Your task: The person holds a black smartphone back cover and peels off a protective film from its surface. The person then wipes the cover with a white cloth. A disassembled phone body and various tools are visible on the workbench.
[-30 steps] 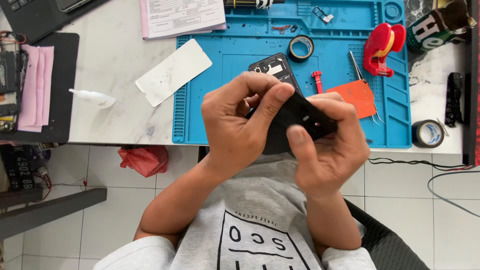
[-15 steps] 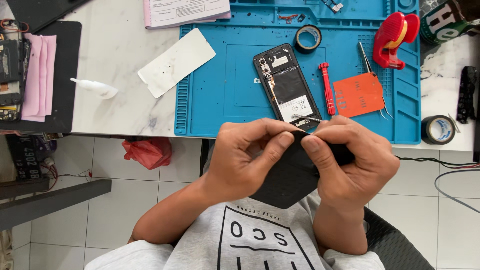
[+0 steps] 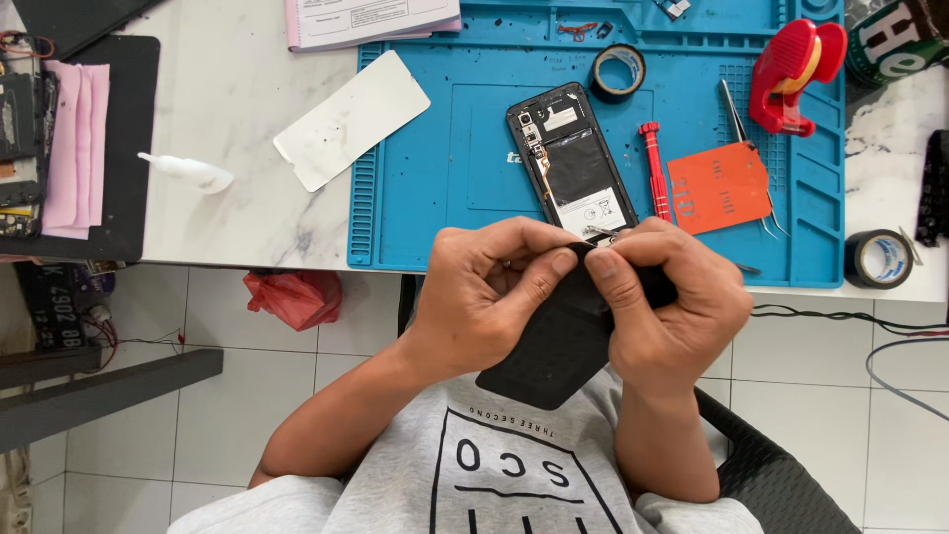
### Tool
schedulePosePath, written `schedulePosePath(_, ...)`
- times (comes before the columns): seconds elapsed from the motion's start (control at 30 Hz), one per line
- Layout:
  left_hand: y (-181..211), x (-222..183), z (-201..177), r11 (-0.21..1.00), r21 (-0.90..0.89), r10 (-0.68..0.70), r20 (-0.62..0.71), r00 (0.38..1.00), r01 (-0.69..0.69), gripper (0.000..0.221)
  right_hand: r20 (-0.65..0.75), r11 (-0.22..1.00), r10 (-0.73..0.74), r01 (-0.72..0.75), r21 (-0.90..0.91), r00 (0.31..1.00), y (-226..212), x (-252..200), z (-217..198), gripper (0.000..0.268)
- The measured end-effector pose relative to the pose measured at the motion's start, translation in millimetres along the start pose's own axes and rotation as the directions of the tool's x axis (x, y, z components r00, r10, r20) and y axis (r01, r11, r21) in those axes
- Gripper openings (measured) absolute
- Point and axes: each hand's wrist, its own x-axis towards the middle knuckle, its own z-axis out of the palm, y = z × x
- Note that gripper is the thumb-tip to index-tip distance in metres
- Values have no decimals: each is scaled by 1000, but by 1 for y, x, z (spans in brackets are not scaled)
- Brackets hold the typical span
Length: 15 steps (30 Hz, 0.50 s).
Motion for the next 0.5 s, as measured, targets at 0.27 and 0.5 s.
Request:
schedulePosePath(0.27, -20, 1, -3, 960, -252, -116, 47, 992, 125, 16, 92, 1000, 21, -22, 15, 996, 6, 3, -2, 19)
schedulePosePath(0.5, -33, 12, 0, 982, -185, 24, -33, 999, -30, 10, 23, 984, 30, -34, 177, 999, 22, 1, 4, 21)
